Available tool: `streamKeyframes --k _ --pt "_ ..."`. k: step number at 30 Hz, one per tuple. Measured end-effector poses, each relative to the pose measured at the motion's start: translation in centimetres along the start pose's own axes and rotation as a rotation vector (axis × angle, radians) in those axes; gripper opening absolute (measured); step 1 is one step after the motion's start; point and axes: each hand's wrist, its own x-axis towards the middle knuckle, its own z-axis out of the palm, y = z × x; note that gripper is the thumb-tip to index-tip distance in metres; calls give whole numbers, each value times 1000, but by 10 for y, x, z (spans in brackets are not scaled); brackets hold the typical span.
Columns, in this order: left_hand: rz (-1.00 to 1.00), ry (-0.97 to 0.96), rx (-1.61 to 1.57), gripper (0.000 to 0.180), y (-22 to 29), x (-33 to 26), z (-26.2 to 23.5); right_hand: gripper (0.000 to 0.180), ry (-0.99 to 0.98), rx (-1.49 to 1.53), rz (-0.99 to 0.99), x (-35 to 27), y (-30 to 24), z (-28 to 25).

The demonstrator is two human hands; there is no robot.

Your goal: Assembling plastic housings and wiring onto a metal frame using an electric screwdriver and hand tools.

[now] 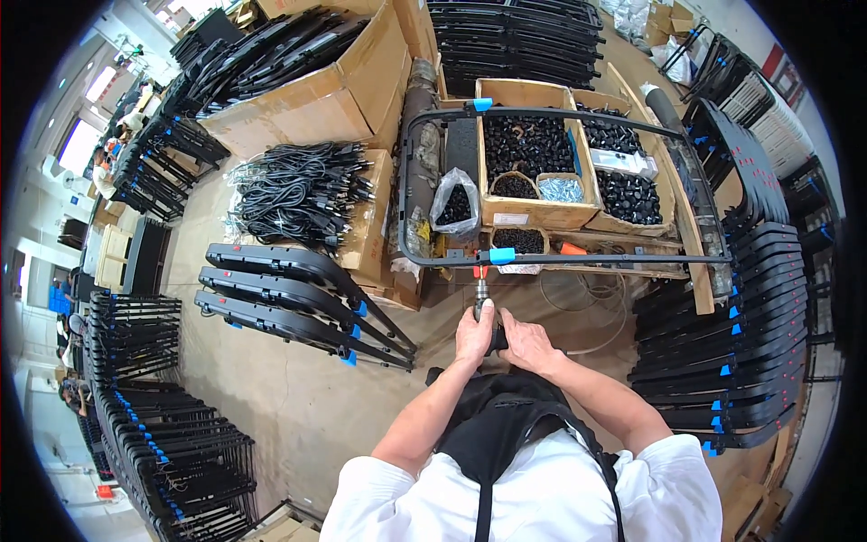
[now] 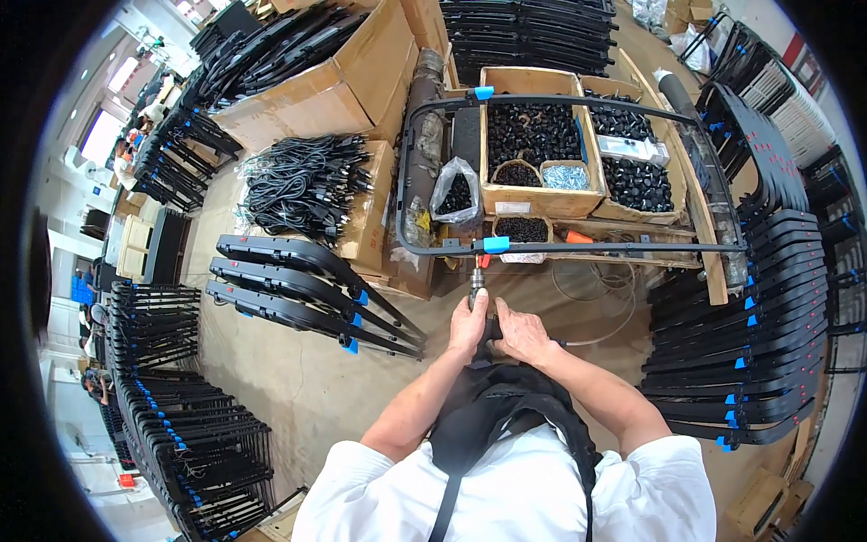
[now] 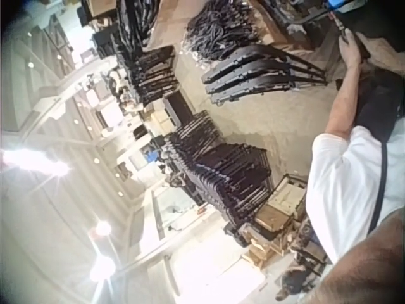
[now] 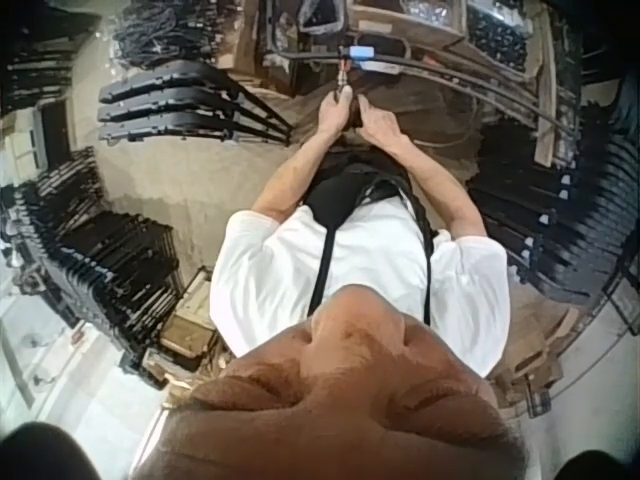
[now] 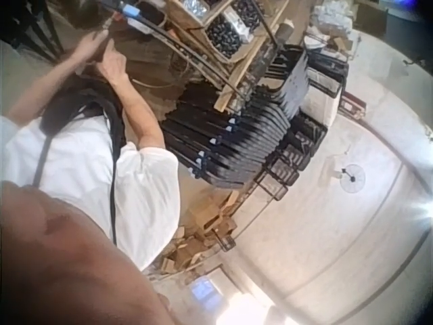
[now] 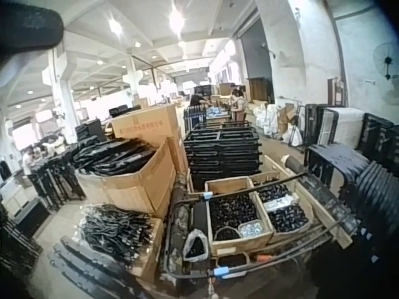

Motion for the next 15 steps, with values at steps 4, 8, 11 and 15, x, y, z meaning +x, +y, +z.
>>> streamKeyframes --k 4,8,11,15 --pt "-11 -37 -33 58 10 -3 1 65 -18 -11 -48 -1 6 0" --pt "18 -13 -64 58 3 1 2 60 55 -33 -154 0 2 5" --pt "16 -31 -29 58 5 -3 1 59 0 -1 -88 -3 2 8" --pt "-4 -23 -37 59 1 -7 -2 60 16 27 -98 -6 0 11"
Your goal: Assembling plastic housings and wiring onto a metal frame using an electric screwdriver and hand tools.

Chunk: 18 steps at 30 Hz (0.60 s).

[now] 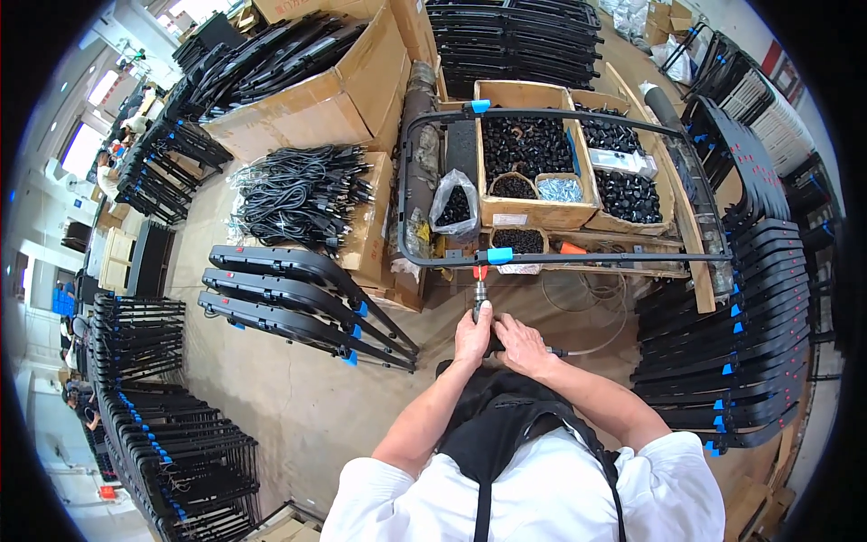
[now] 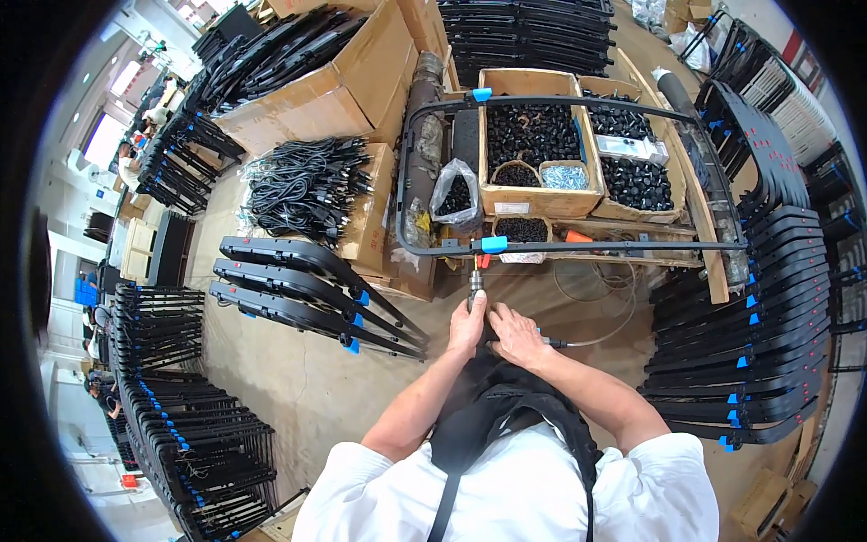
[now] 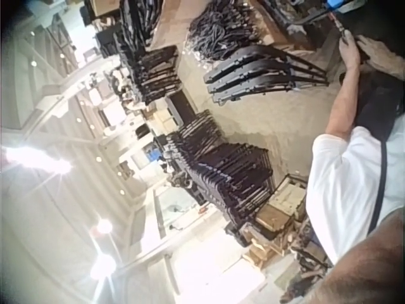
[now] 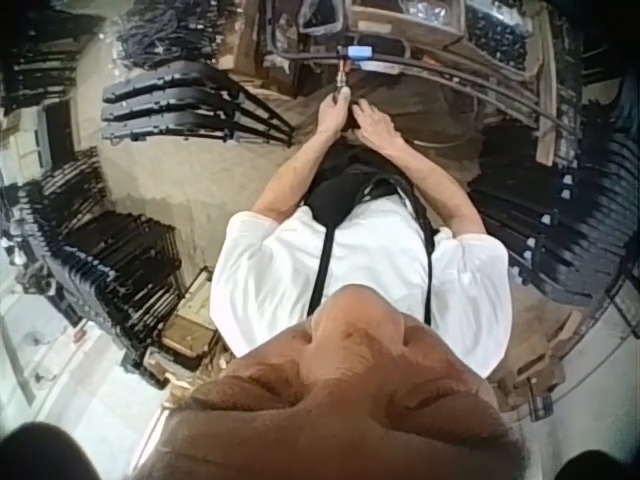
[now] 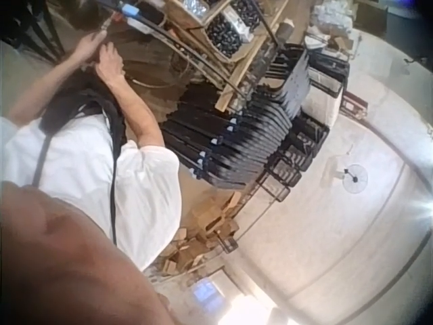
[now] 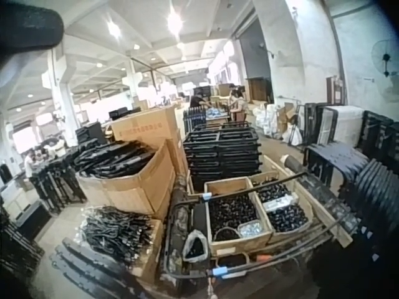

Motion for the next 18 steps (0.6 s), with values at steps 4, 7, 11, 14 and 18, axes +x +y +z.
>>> streamKeyframes --k 4,7,11,14,18 --pt "-28 3 -3 60 5 -7 1 61 -10 -1 11 -5 0 1" --pt "-35 -17 -16 56 8 -13 0 62 3 4 5 -9 0 1" --pt "-29 -18 -90 51 -7 -11 5 61 19 3 -22 -15 -3 -2" --pt "-31 -36 -127 47 -16 -17 13 61 -4 -45 -5 -25 0 -3" --pt "-31 -83 -158 45 -15 -20 32 63 -23 -74 108 -37 6 -14"
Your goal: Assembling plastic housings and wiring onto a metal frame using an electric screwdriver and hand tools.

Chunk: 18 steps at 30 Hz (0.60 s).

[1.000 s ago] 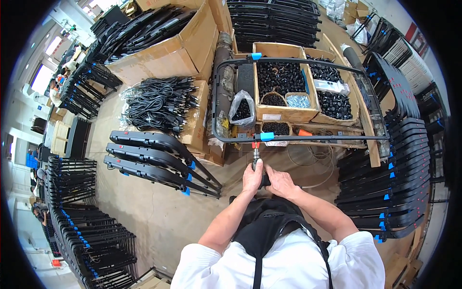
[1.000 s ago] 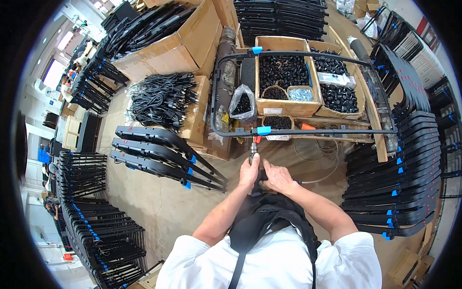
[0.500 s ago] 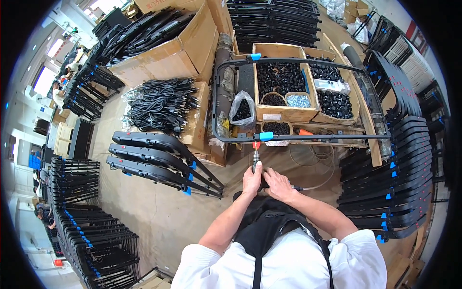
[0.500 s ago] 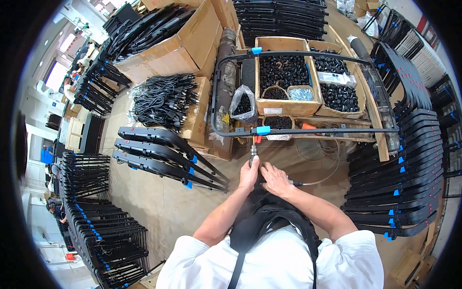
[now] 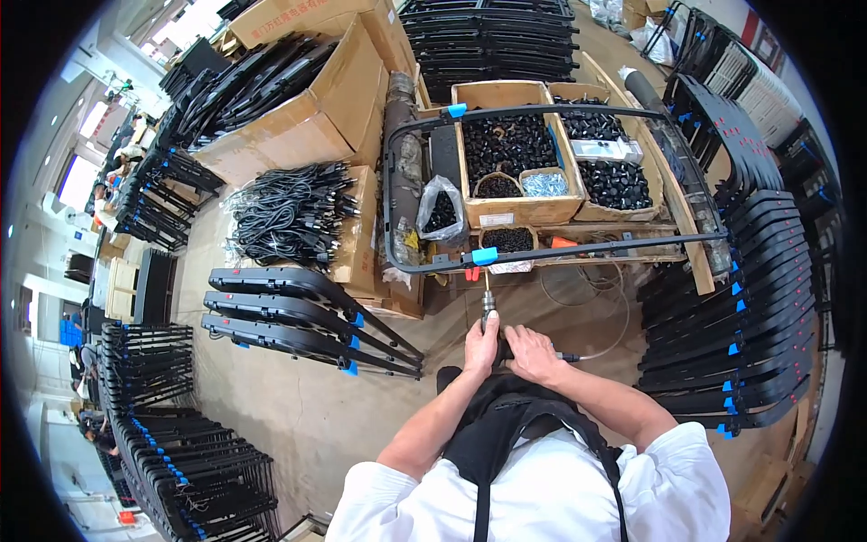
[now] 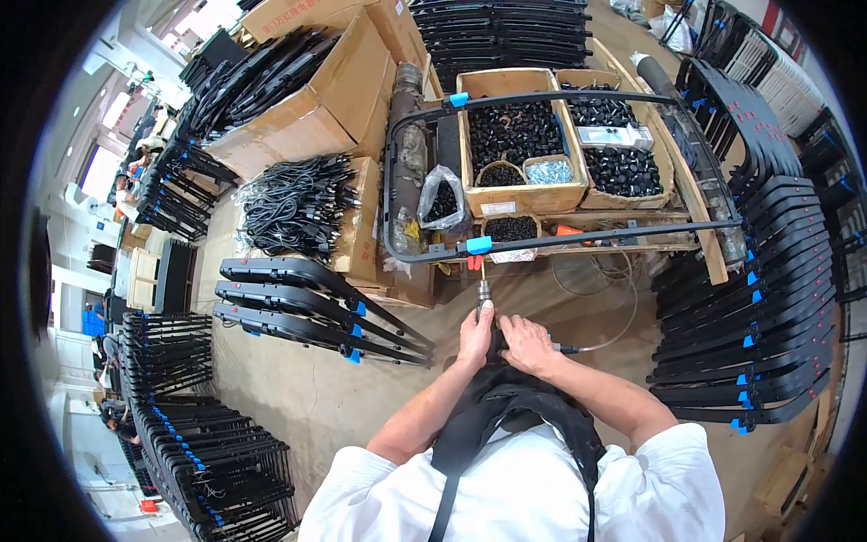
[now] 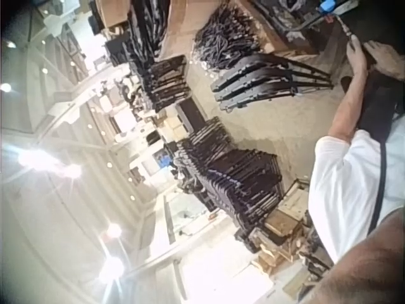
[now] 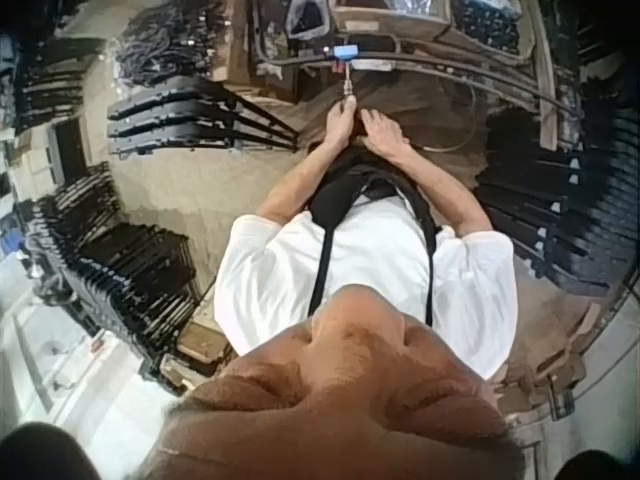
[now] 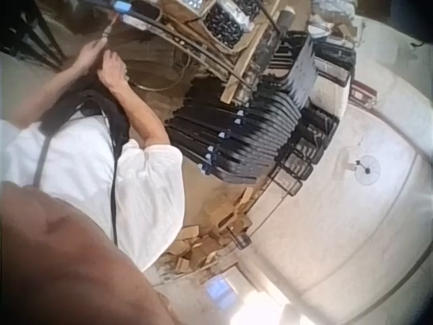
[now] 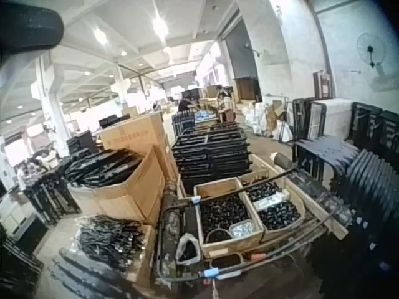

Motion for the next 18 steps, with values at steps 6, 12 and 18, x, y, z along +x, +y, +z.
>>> streamKeyframes --k 6,12,18 --pt "16 38 -53 46 3 6 12 71 78 29 -13 5 15 -10" --pt "35 51 42 49 13 9 13 77 84 93 -10 11 24 -2" --pt "22 44 77 50 22 11 16 87 66 62 29 16 29 -2"
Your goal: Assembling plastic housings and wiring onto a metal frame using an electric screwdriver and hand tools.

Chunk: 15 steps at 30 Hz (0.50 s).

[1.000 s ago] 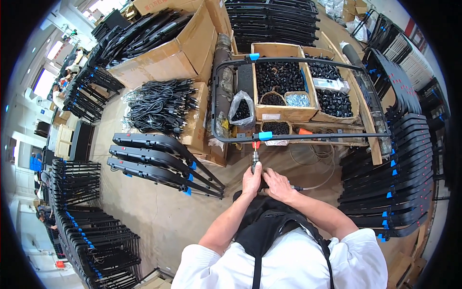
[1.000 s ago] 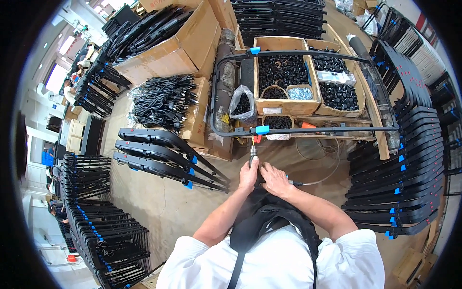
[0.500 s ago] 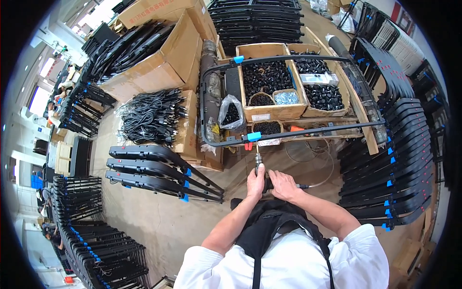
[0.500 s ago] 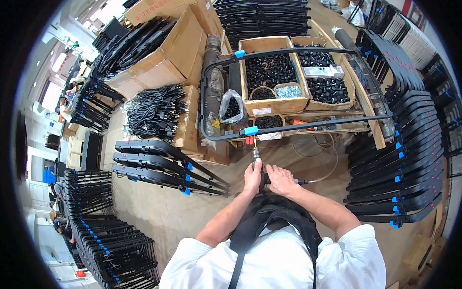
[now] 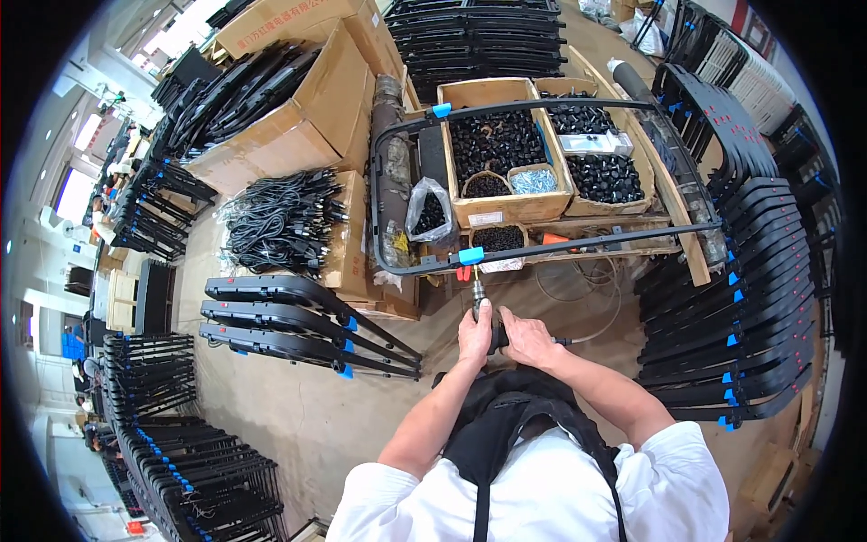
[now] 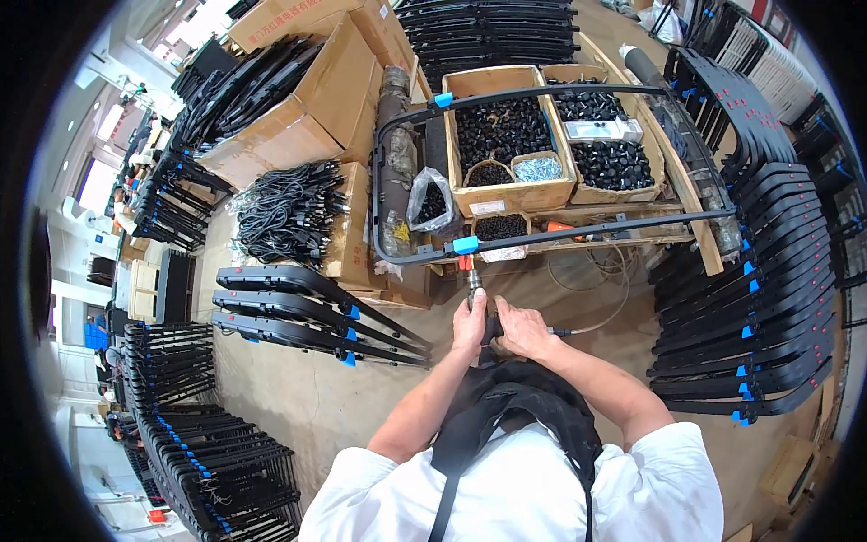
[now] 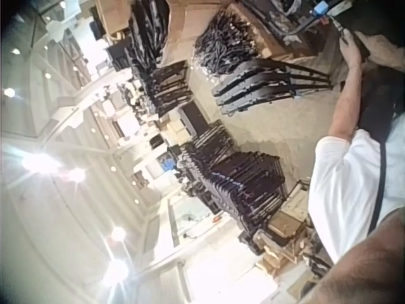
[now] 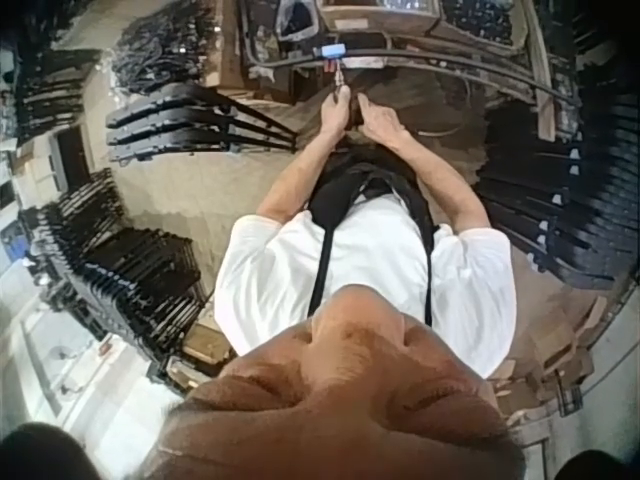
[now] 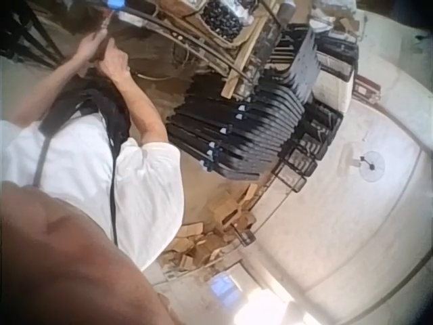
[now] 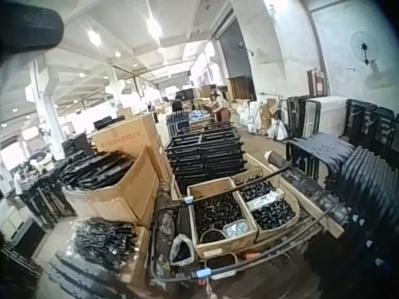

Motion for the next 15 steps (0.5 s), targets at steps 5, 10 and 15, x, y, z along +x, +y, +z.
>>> streamKeyframes --k 5,10,15 --pt "-1 27 -11 50 3 3 3 90 -23 -22 10 3 -1 -5" --pt "3 2 -12 53 -7 16 1 73 -24 -47 -47 6 -2 -6" --pt "-13 -19 -38 53 -5 11 2 55 28 -53 -58 2 -9 -4"
